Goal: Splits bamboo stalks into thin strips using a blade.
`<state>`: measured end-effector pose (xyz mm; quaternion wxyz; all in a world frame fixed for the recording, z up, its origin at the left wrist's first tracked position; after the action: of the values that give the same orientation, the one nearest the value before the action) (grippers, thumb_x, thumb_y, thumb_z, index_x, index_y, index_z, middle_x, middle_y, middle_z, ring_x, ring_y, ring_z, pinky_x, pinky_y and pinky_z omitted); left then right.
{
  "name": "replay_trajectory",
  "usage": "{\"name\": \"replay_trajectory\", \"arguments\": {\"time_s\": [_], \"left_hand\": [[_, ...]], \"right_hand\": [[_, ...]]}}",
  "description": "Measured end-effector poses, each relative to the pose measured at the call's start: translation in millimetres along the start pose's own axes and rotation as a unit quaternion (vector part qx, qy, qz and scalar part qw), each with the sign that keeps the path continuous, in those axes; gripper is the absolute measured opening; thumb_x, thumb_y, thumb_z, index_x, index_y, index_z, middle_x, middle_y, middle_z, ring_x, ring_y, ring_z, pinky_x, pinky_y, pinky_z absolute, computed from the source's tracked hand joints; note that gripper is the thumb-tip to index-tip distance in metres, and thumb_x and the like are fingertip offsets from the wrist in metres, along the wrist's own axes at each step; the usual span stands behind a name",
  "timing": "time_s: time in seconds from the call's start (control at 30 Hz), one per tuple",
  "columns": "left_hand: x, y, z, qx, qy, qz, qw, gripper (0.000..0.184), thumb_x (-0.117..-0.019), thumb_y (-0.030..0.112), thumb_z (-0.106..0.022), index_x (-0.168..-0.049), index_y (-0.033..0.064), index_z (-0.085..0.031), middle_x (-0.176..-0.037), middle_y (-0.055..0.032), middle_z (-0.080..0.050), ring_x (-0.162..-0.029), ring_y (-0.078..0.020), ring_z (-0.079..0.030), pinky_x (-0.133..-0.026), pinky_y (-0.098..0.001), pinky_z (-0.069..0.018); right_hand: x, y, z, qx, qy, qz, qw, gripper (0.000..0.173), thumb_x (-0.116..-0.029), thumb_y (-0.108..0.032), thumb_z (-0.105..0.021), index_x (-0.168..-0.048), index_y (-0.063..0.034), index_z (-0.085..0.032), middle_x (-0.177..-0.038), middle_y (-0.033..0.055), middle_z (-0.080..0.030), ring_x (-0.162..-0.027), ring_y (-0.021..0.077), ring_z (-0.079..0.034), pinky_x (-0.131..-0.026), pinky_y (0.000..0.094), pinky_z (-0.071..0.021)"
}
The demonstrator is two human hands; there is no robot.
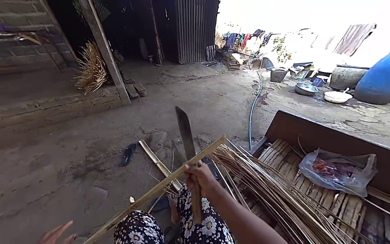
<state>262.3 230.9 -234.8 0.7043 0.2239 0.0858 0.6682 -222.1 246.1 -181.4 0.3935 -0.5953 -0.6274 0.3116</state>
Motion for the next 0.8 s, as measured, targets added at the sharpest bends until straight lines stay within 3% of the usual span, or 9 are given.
{"name": "replay_trajectory", "arguments": {"time_s": [0.07, 0.13, 0.23, 0.3, 0.37, 0.47, 0.6, 0.73, 0.8], "left_hand": [[12, 66, 30, 0.106, 0.141, -0.110, 0.978, 0.047, -0.1035, 0.026, -0.059, -0.141, -0.0027, -0.057, -0.139, -0.0303, -0.057, -0.128, -0.0421, -0.058, -0.108, -0.0566, -0.0464], [34, 156, 40, 0.232, 0.231, -0.260, 0.909, 0.047, -0.1045, 0.034, -0.057, -0.135, -0.0021, -0.061, -0.132, -0.0186, -0.064, -0.116, -0.0238, -0.066, -0.097, -0.0396, -0.0572], [50, 258, 23, 0.315, 0.215, -0.370, 0.847, 0.055, -0.1038, 0.049, -0.053, -0.139, 0.0075, -0.062, -0.137, -0.0078, -0.064, -0.123, -0.0170, -0.063, -0.100, -0.0364, -0.0558], [52, 290, 1, 0.335, 0.230, -0.384, 0.829, 0.048, -0.1036, 0.043, -0.056, -0.131, 0.0060, -0.067, -0.123, -0.0057, -0.071, -0.113, -0.0104, -0.066, -0.098, -0.0306, -0.0554], [50, 295, -17, 0.385, 0.236, -0.375, 0.809, 0.033, -0.1028, 0.032, -0.061, -0.117, 0.0039, -0.071, -0.104, -0.0019, -0.072, -0.096, -0.0042, -0.069, -0.088, -0.0226, -0.0587], [51, 277, -23, 0.474, 0.169, -0.333, 0.798, 0.025, -0.1022, 0.020, -0.062, -0.117, 0.0003, -0.069, -0.104, -0.0014, -0.072, -0.093, -0.0060, -0.070, -0.086, -0.0234, -0.0601], [58, 255, -23, 0.537, 0.134, -0.261, 0.791, 0.021, -0.1012, 0.023, -0.062, -0.111, 0.0057, -0.068, -0.098, 0.0011, -0.072, -0.090, -0.0085, -0.069, -0.084, -0.0262, -0.0593], [61, 257, -33, 0.570, 0.135, -0.261, 0.767, 0.022, -0.0960, 0.033, -0.071, -0.104, 0.0124, -0.072, -0.098, 0.0034, -0.071, -0.089, -0.0068, -0.069, -0.082, -0.0237, -0.0596], [64, 259, -37, 0.575, 0.129, -0.265, 0.763, 0.022, -0.0952, 0.032, -0.071, -0.103, 0.0124, -0.073, -0.097, 0.0035, -0.072, -0.087, -0.0063, -0.069, -0.081, -0.0230, -0.0596]], "right_hand": [[7, 26, -36, 0.019, -0.018, -0.025, 0.999, 0.016, -0.0932, -0.010, -0.070, -0.100, 0.0000, -0.060, -0.069, 0.0080, -0.064, -0.047, 0.0134, -0.057, -0.044, 0.0278, -0.0522], [14, 45, -69, 0.059, -0.046, -0.028, 0.997, 0.014, -0.0912, -0.009, -0.073, -0.097, 0.0000, -0.065, -0.069, 0.0064, -0.066, -0.046, 0.0115, -0.057, -0.045, 0.0259, -0.0519], [25, 60, -105, 0.120, -0.083, -0.015, 0.989, 0.011, -0.0909, -0.009, -0.073, -0.093, -0.0021, -0.065, -0.069, 0.0032, -0.067, -0.047, 0.0093, -0.057, -0.047, 0.0251, -0.0519], [30, 61, -115, 0.181, -0.088, 0.013, 0.980, 0.007, -0.0914, -0.010, -0.069, -0.094, -0.0051, -0.065, -0.068, -0.0018, -0.065, -0.052, 0.0052, -0.059, -0.052, 0.0237, -0.0535], [33, 57, -108, 0.268, -0.081, 0.024, 0.960, 0.010, -0.0911, -0.015, -0.071, -0.096, -0.0065, -0.068, -0.072, -0.0026, -0.067, -0.060, 0.0051, -0.064, -0.060, 0.0267, -0.0570], [43, 38, -79, 0.359, -0.076, -0.008, 0.930, 0.027, -0.0898, -0.024, -0.076, -0.106, -0.0048, -0.067, -0.072, 0.0018, -0.065, -0.055, 0.0116, -0.063, -0.055, 0.0325, -0.0579], [68, 1, -61, 0.316, -0.073, 0.077, 0.943, 0.045, -0.1008, -0.044, -0.059, -0.126, -0.0070, -0.062, -0.061, -0.0082, -0.058, -0.047, 0.0067, -0.060, -0.047, 0.0289, -0.0591], [86, -18, -74, 0.270, -0.125, 0.128, 0.946, 0.039, -0.1006, -0.017, -0.057, -0.138, -0.0052, -0.057, -0.073, -0.0058, -0.064, -0.053, 0.0050, -0.062, -0.047, 0.0229, -0.0570], [89, -17, -77, 0.284, -0.147, 0.137, 0.938, 0.036, -0.1051, -0.026, -0.056, -0.134, -0.0055, -0.059, -0.074, -0.0056, -0.065, -0.053, 0.0040, -0.062, -0.045, 0.0214, -0.0555]]}}
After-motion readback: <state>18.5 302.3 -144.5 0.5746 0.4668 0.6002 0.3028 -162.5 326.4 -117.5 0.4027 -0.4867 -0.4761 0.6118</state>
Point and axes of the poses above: each hand's wrist, its own x-axis away from the middle knuckle, its own z-axis out of the back of the hand, y = z × x, the point moved 5 cm from there along -x, towards the middle knuckle
